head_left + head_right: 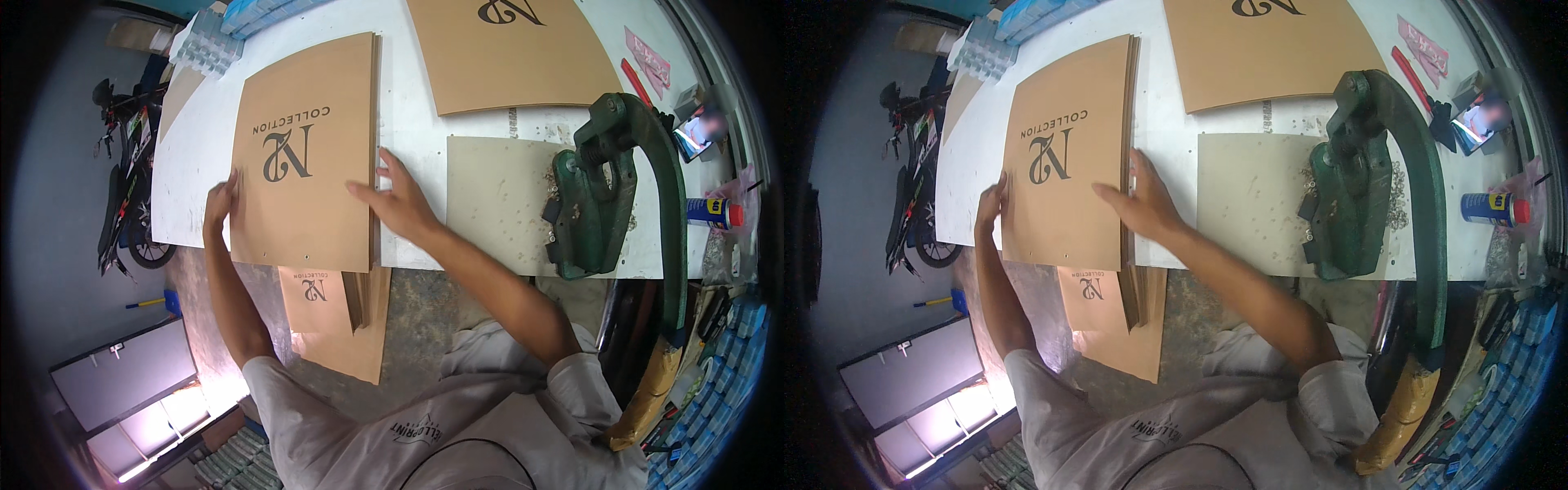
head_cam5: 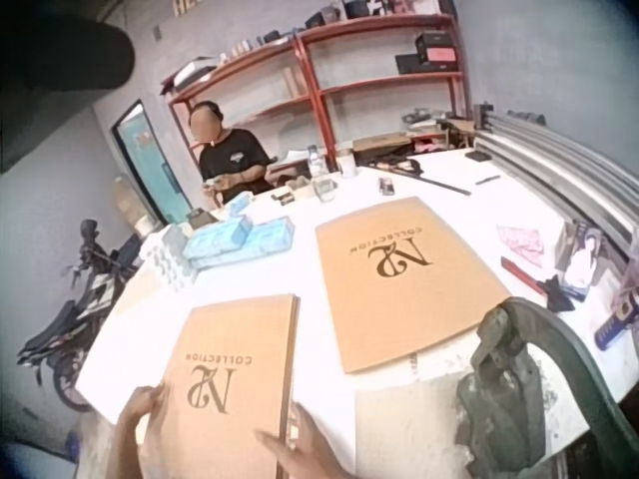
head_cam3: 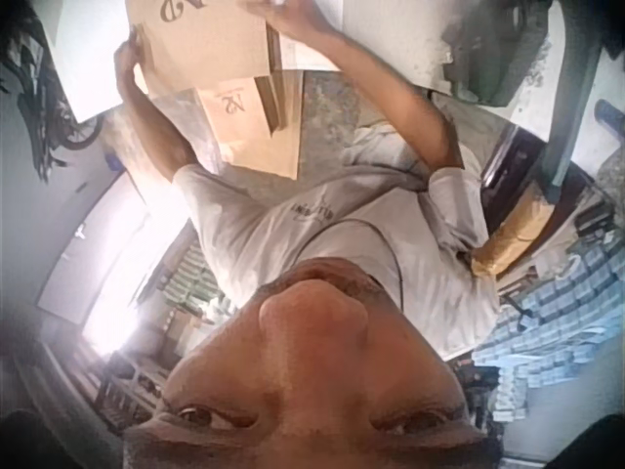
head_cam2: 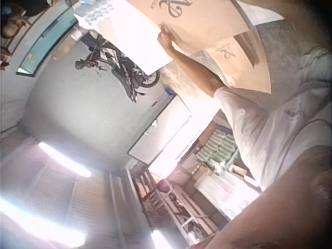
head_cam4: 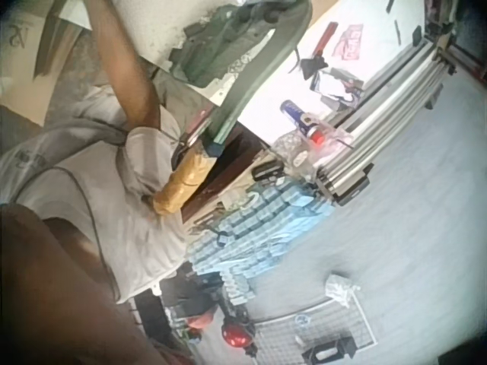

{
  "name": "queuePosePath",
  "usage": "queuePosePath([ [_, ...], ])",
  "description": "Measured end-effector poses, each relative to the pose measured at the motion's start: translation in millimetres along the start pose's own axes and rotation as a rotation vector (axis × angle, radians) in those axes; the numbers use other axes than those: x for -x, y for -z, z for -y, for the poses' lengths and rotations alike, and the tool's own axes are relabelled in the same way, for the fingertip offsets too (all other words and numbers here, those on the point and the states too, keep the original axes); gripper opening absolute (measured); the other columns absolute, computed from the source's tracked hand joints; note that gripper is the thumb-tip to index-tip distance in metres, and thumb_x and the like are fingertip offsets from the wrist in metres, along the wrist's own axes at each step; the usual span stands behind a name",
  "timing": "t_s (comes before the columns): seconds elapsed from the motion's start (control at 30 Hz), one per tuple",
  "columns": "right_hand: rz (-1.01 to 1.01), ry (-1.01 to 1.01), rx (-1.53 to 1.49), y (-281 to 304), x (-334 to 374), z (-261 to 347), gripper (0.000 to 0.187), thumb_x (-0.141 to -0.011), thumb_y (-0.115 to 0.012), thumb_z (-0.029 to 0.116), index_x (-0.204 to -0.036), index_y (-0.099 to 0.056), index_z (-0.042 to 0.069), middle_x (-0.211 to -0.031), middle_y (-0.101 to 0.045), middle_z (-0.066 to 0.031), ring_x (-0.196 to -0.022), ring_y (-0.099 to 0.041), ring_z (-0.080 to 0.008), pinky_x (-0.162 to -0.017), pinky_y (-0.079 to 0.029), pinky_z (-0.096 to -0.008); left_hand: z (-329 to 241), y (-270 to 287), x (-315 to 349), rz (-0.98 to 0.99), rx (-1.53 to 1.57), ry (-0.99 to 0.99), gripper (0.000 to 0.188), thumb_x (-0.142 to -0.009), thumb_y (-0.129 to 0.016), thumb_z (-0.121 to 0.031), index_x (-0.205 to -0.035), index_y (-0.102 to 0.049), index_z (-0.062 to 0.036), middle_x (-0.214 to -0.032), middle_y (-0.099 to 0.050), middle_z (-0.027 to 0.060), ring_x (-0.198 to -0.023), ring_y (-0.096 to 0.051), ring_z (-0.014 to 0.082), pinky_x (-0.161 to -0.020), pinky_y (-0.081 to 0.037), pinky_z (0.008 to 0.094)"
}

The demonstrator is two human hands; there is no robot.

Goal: The person uses a green manual binding machine to attach metal fasteners to the edges of brown cardboard sheets. They repeatedly position each sheet under the press, insert fasteners, and operate the lever to secure them, then stack the finished pieces.

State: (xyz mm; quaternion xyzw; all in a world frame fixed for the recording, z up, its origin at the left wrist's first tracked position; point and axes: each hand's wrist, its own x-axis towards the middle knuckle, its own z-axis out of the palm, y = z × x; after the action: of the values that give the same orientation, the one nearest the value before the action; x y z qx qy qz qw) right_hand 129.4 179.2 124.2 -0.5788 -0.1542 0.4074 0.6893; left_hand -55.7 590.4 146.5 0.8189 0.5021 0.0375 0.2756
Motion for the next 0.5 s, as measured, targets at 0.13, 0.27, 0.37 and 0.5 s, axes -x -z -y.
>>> queuePosePath([
  [0.13, 0.040, 0.096, 0.222, 0.9, -27.6, 2.6, 0.101, -0.088, -0.077, 0.041, -0.158, -0.023, -0.009, -0.153, -0.042, -0.0295, -0.141, -0.042, -0.0410, -0.117, -0.037, -0.0472, -49.6, -14.1, -18.4, 0.080, 0.262, -0.006, 0.065, -0.097, -0.056, -0.069, -0.097, -0.068, -0.0051, -0.075, -0.054, -0.0014, -0.060, -0.042, 0.0101, -0.054, -0.033, 0.0276],
  [0.27, -0.014, 0.076, 0.395, -3.5, -23.2, 7.2, 0.106, -0.084, -0.079, 0.046, -0.158, -0.023, -0.008, -0.149, -0.049, -0.0276, -0.140, -0.041, -0.0431, -0.118, -0.034, -0.0514, -56.3, -11.3, -39.8, 0.197, 0.183, 0.080, 0.078, -0.096, -0.052, -0.074, -0.138, -0.057, -0.0078, -0.122, -0.058, 0.0101, -0.106, -0.050, 0.0240, -0.090, -0.039, 0.0437],
  [0.37, 0.040, 0.077, 0.373, 0.6, -21.3, 22.0, 0.108, -0.084, -0.080, 0.046, -0.158, -0.022, -0.008, -0.149, -0.048, -0.0275, -0.142, -0.040, -0.0436, -0.118, -0.036, -0.0532, -56.3, -4.9, -44.6, 0.250, 0.151, 0.092, 0.084, -0.097, -0.051, -0.073, -0.152, -0.051, -0.0097, -0.138, -0.059, 0.0124, -0.124, -0.055, 0.0262, -0.102, -0.043, 0.0457],
  [0.5, -0.006, 0.071, 0.249, 0.9, -8.4, -6.3, 0.109, -0.084, -0.080, 0.048, -0.158, -0.023, -0.007, -0.149, -0.048, -0.0282, -0.145, -0.039, -0.0424, -0.114, -0.042, -0.0511, -39.2, -6.5, -34.7, 0.174, 0.299, 0.029, 0.078, -0.100, -0.052, -0.067, -0.152, -0.049, -0.0096, -0.133, -0.061, 0.0089, -0.118, -0.058, 0.0190, -0.094, -0.047, 0.0384],
])
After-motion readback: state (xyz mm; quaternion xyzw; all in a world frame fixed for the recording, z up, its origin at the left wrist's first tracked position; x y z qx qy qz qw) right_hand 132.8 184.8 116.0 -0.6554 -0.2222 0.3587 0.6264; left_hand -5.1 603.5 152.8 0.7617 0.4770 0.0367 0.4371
